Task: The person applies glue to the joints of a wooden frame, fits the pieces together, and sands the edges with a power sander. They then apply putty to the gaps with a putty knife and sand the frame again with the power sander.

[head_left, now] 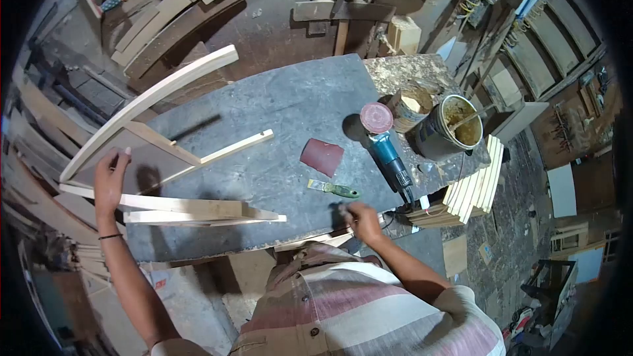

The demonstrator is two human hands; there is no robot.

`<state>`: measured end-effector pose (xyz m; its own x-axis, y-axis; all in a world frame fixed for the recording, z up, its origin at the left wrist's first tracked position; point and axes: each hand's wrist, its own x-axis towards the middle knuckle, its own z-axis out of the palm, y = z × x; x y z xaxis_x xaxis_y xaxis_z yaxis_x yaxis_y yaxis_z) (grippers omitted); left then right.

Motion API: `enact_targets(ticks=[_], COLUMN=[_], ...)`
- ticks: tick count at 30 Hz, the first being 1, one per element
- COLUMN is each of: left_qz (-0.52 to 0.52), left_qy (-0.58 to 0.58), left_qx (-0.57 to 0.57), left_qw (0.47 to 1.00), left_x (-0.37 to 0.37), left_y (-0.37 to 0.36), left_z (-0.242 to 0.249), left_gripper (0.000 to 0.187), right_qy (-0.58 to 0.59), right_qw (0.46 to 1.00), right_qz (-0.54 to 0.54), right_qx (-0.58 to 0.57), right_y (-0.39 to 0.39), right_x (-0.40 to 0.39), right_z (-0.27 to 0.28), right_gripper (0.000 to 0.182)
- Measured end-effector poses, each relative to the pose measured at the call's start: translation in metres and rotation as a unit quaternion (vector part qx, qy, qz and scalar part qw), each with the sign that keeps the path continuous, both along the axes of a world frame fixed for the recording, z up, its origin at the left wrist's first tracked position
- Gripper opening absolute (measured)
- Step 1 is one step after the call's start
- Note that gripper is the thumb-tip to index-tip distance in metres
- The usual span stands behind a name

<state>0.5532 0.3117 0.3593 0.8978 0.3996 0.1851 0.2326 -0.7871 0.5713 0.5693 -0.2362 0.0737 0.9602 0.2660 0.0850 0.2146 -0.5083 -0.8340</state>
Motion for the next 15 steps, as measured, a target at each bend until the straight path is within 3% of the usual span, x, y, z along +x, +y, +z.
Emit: enact_targets(ticks=[1,2,3,5,6,7,8,11,13,14,15], left_qz=[-0.006,-0.004,-0.001,0.004,0.008,0.011,0.011,0.025,0.002,0.007,0.016], left_qy=[0.003,0.006,0.008,0.025,0.024,0.022,0.020,0.037,0.018,0.016,0.015], left_qx=[-0.005,0.000,0.006,0.009,0.015,0.023,0.022,0.017,-0.001,0.027,0.054], left_qw=[1.000,1.000,1.000,1.000,1.000,0.999,0.999,0.999,1.000,0.999,0.998], left_x=[0.000,0.001,0.001,0.002,0.002,0.002,0.002,0.003,-0.001,-0.002,-0.002], left_y=[0.000,-0.001,-0.003,-0.005,-0.005,-0.004,-0.002,0.002,0.014,0.022,0.025], left_z=[-0.001,0.000,0.002,0.004,0.004,0.004,0.004,0.003,-0.006,-0.015,-0.016], left_gripper=[0.040,0.040,0.040,0.041,0.041,0.041,0.041,0.043,0.047,0.050,0.053], right_qy=[-0.013,-0.058,0.021,0.005,-0.100,-0.087,-0.073,-0.088,0.040,0.052,0.067], right_qw=[0.997,0.992,0.984,0.937,0.927,0.902,0.890,0.906,0.925,0.929,0.935], right_qz=[-0.020,-0.103,-0.176,-0.348,-0.360,-0.424,-0.451,-0.404,-0.378,-0.363,-0.347], right_qx=[-0.078,-0.052,0.008,-0.028,-0.048,0.008,0.008,-0.092,-0.015,0.053,0.019], right_y=[-0.026,-0.045,-0.076,-0.118,-0.153,-0.181,-0.197,-0.247,-0.252,-0.266,-0.261], right_x=[0.002,0.003,0.008,0.025,0.039,0.056,0.070,0.112,0.132,0.145,0.148], right_z=[0.005,0.005,-0.017,-0.003,-0.021,-0.045,-0.048,-0.083,-0.090,-0.121,-0.112], right_gripper=[0.023,0.017,0.015,0.027,0.018,0.022,0.044,0.067,0.073,0.077,0.079])
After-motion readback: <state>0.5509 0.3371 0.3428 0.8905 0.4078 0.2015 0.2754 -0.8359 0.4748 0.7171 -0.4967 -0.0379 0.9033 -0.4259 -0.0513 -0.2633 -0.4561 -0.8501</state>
